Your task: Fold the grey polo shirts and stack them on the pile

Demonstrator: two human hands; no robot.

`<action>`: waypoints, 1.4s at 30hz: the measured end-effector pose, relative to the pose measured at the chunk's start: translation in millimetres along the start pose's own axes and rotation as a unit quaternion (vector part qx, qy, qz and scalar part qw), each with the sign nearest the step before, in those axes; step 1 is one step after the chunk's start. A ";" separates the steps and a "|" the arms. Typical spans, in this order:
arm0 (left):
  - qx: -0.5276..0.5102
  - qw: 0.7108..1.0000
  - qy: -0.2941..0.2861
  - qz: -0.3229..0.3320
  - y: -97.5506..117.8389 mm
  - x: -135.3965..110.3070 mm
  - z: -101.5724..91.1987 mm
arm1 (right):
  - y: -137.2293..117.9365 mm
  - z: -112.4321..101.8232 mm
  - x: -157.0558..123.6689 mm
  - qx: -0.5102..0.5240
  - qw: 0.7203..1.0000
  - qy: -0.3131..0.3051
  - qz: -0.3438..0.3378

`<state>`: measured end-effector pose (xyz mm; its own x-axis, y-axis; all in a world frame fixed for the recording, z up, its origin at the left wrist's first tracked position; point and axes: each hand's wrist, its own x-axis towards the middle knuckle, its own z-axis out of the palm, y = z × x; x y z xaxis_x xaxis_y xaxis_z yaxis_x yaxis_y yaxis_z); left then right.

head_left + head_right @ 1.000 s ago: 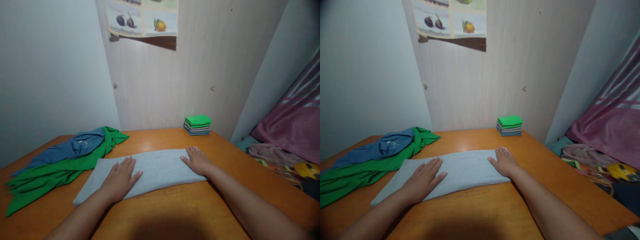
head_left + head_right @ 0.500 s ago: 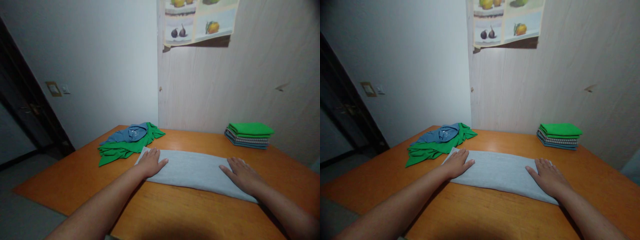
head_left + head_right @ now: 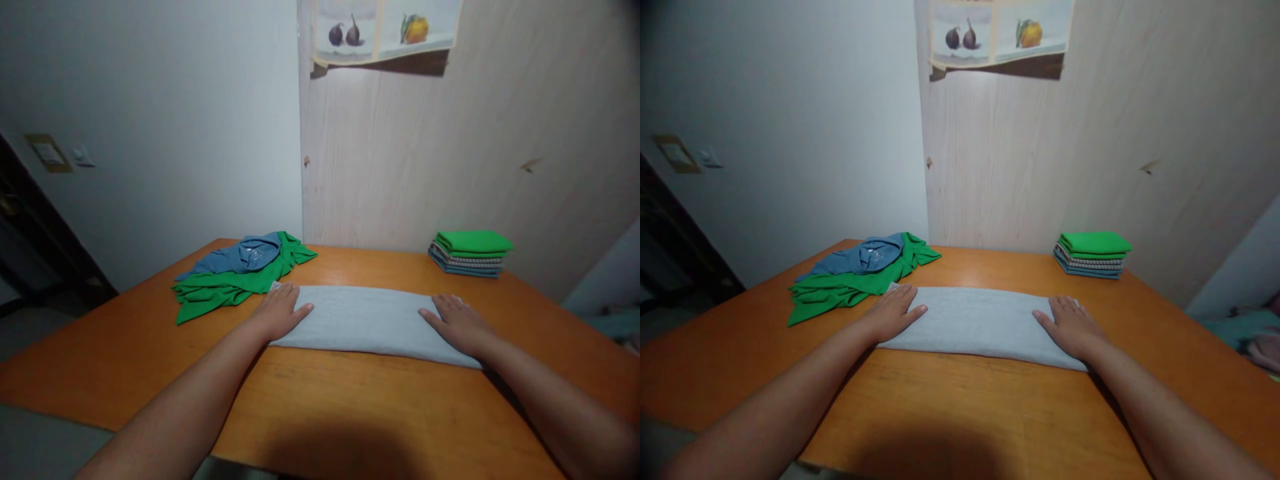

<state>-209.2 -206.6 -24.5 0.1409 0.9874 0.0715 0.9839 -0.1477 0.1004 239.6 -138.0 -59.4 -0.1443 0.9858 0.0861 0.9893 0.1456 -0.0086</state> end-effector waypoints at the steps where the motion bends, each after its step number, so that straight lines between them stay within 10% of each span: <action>1: 0.003 1.000 -0.002 -0.001 0.8 -0.1 -1.7 | -1.2 -3.0 -0.5 -0.002 1.000 -0.007 0.001; 11: -0.014 0.997 -0.015 0.076 62.3 7.2 -23.9 | -87.9 -60.7 -5.6 0.071 0.994 -0.024 -0.080; 17: -0.042 0.992 -0.030 0.118 109.0 11.4 -8.2 | -157.6 -49.9 -18.8 0.105 0.984 -0.049 -0.137; 42: -0.025 0.994 -0.035 0.099 104.6 7.5 5.0 | -140.3 -43.4 -23.1 0.129 0.987 -0.054 -0.083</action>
<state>-104.7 -214.4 -18.4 0.3396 0.9402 0.0257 0.9300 -0.3397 0.1404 105.0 -184.8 -17.0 -0.3199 0.9475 0.0011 0.9151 0.3092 -0.2587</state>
